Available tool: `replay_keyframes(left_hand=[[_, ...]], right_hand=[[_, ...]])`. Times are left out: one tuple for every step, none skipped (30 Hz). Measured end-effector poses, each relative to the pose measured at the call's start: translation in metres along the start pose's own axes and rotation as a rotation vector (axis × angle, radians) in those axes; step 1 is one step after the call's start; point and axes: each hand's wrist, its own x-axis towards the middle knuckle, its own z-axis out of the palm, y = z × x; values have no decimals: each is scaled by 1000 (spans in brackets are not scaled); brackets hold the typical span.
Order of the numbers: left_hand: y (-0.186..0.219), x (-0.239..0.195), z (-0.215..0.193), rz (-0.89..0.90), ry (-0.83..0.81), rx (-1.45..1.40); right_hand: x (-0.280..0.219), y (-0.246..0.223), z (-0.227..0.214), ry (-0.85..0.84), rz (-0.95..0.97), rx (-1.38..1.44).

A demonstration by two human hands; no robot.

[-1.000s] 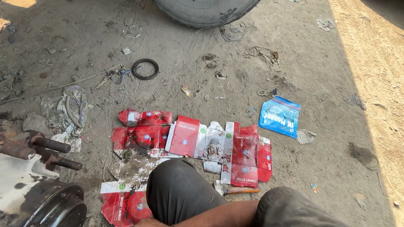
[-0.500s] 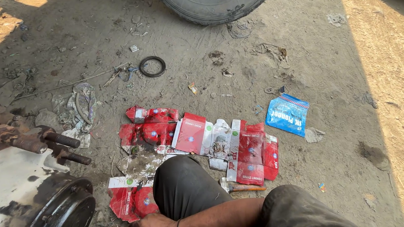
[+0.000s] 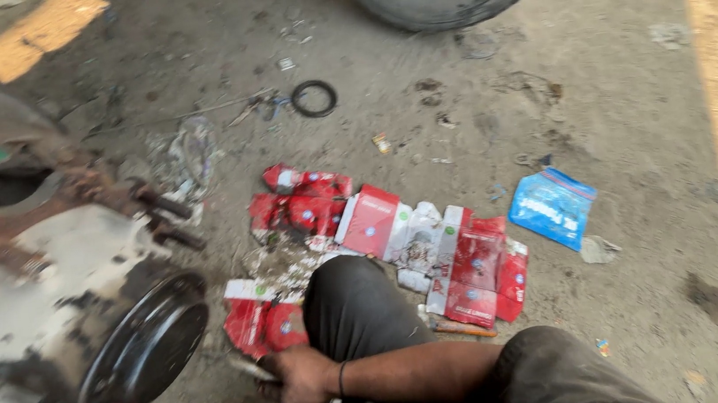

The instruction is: The person is working on a vehicle's wheel hub, using a wrench to tighten bolts and a hammer to adjust components. They repeatedly manipulate the brake assembly, ensuring parts are secured.

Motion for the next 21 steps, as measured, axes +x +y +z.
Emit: replay_keyframes(left_hand=[[-7,1,8,0,-22,-31],[-17,4,19,-18,-29,-63],[-19,0,22,-4,-20,-86],[-21,-2,25,-21,6,-125],[-22,-5,29,14,1,-123],[-22,-9,33,62,-9,-127],[-20,-14,36,40,-10,-207],[-20,-18,40,39,-52,-300],[-19,-22,44,-19,-50,-327],[-19,-26,47,-1,-33,-310],[-20,-28,53,8,-26,-294],[-20,-31,57,67,17,-216],[-22,-32,61,113,51,-139],[-20,-34,61,146,72,-80],[-21,-35,64,168,83,-22],[-20,-35,65,189,94,37],[-20,-35,66,174,102,-2],[-19,-35,66,159,111,-41],[-19,-36,66,143,117,-81],[-19,-36,66,149,112,-78],[-17,-36,66,157,107,-73]], right_hand=[[0,4,1,-45,10,-17],[1,8,2,-90,18,-35],[-1,11,4,-65,3,-16],[-1,14,5,-39,-11,5],[-1,15,7,-19,-1,51],[1,16,5,32,-109,51],[2,17,2,-2,-82,121],[3,17,-2,-53,-27,104],[2,16,-7,-62,-28,90],[1,13,-10,-72,-30,75],[0,9,-13,-90,27,80],[0,3,-13,-108,84,82],[-1,-1,-16,-115,74,97],[-1,-5,-17,-122,65,112],[0,-8,-20,-117,65,122],[1,-10,-21,-123,47,97],[1,-11,-22,-122,36,69],[1,-12,-23,-122,24,42],[1,-12,-23,-123,22,34],[1,-11,-23,-124,19,27],[2,-11,-22,-124,14,20]])
